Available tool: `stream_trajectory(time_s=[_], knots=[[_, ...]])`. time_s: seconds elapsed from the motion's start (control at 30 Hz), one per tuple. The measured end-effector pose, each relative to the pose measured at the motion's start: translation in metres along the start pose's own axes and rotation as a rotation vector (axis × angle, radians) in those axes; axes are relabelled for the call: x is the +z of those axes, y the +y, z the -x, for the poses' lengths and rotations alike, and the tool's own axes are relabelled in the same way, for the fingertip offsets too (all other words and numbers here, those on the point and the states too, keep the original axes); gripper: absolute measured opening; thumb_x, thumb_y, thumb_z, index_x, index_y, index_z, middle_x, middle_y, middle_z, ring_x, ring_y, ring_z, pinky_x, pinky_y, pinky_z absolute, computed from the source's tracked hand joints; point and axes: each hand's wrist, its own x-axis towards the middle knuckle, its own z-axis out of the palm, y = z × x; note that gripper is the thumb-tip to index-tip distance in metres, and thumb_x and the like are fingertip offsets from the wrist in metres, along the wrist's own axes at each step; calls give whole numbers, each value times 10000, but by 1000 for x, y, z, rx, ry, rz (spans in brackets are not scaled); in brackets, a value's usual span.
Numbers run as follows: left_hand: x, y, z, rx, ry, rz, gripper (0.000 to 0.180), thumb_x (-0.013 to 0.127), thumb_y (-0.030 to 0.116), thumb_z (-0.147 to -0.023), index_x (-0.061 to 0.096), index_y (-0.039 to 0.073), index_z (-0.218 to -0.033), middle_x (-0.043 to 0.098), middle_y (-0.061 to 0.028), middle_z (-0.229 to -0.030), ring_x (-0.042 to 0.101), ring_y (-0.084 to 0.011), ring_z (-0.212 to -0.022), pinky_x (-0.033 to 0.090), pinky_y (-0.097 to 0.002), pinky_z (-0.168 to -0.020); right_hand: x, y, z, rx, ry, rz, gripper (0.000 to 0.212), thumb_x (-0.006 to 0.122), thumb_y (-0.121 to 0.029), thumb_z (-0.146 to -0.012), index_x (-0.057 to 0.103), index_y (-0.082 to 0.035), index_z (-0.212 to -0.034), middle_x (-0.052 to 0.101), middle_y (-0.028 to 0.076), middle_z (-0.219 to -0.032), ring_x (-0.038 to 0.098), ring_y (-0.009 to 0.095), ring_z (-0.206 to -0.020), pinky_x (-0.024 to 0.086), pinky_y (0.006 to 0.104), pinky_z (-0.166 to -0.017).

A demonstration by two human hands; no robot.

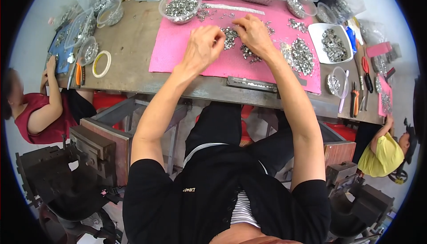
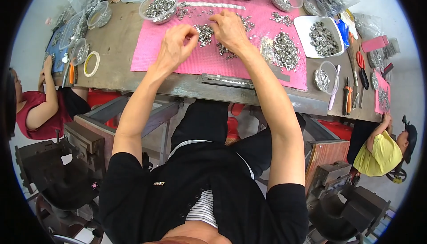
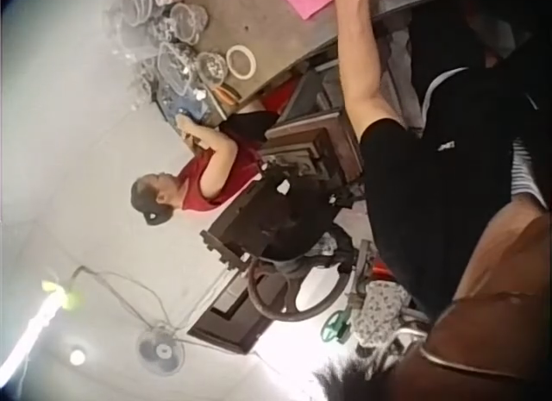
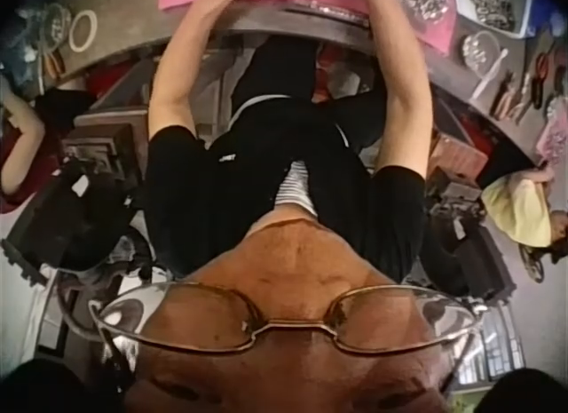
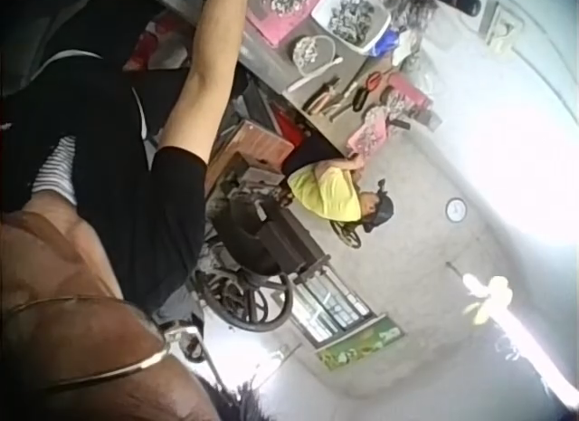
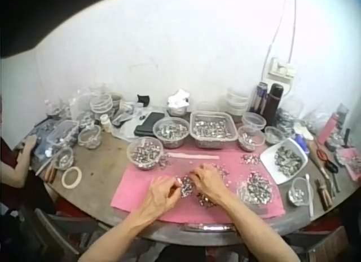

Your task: Sort small metal components into a jig and process them with a manual press.

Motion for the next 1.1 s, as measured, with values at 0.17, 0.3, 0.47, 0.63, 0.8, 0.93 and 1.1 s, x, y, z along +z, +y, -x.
stream_trajectory(time_s=[0.17, 0.3, 0.47, 0.63, 0.8, 0.93, 1.1], knots=[[1, 23, 32, 81, -67, -82, 87, 725, 77, -846, 667, 65, -909, 595, -69, -850, 587, -271, -865, 434, -410, -851, 9, -4, 2, -109, -17, 135, 156, 683, -165, -906, 752, -38, -966, 656, 167, -910, 631, 364, -915, 508, 460, -835], [2, 25, 38, 79, -84, -124, 83, 742, 109, -859, 694, 74, -917, 600, -59, -900, 583, -262, -911, 421, -405, -875, 2, -4, 3, -74, 40, 9, 164, 681, -170, -912, 732, -16, -938, 690, 155, -894, 663, 350, -863, 521, 442, -785], [5, 26, 38, 75, -93, -149, 85, 754, 129, -844, 719, 91, -911, 610, -46, -901, 587, -257, -935, 415, -422, -918, -48, -34, 28, 58, -97, -105, 197, 672, -168, -919, 712, 22, -952, 712, 156, -888, 683, 311, -801, 513, 409, -725], [-2, 27, 36, 69, -139, -153, 89, 727, 119, -858, 678, 91, -928, 614, -58, -910, 585, -267, -948, 410, -433, -908, -74, -36, 77, 211, -350, -168, 193, 675, -148, -913, 728, 29, -969, 725, 158, -864, 695, 266, -794, 517, 381, -717], [2, 50, 35, -98, -184, 158, 85, 682, 70, -923, 670, 43, -1003, 637, -74, -891, 618, -229, -845, 472, -362, -812, -71, -26, 99, 248, -172, -153, 141, 730, -116, -899, 753, -10, -989, 725, 138, -874, 679, 225, -764, 526, 342, -712], [9, 75, 47, -309, -223, 443, 86, 619, 59, -983, 640, -2, -1039, 644, -96, -887, 634, -185, -813, 514, -325, -740, -77, -22, 106, 217, -225, -199, 138, 750, -98, -882, 756, -22, -998, 709, 104, -928, 680, 212, -785, 536, 318, -719], [19, 91, 57, -253, -189, 427, 87, 649, 55, -961, 641, -7, -1022, 651, -100, -922, 636, -212, -831, 512, -335, -760, -73, -26, 105, 104, -251, -165, 120, 737, -112, -857, 725, -22, -935, 646, 130, -856, 664, 300, -836, 525, 412, -751]])
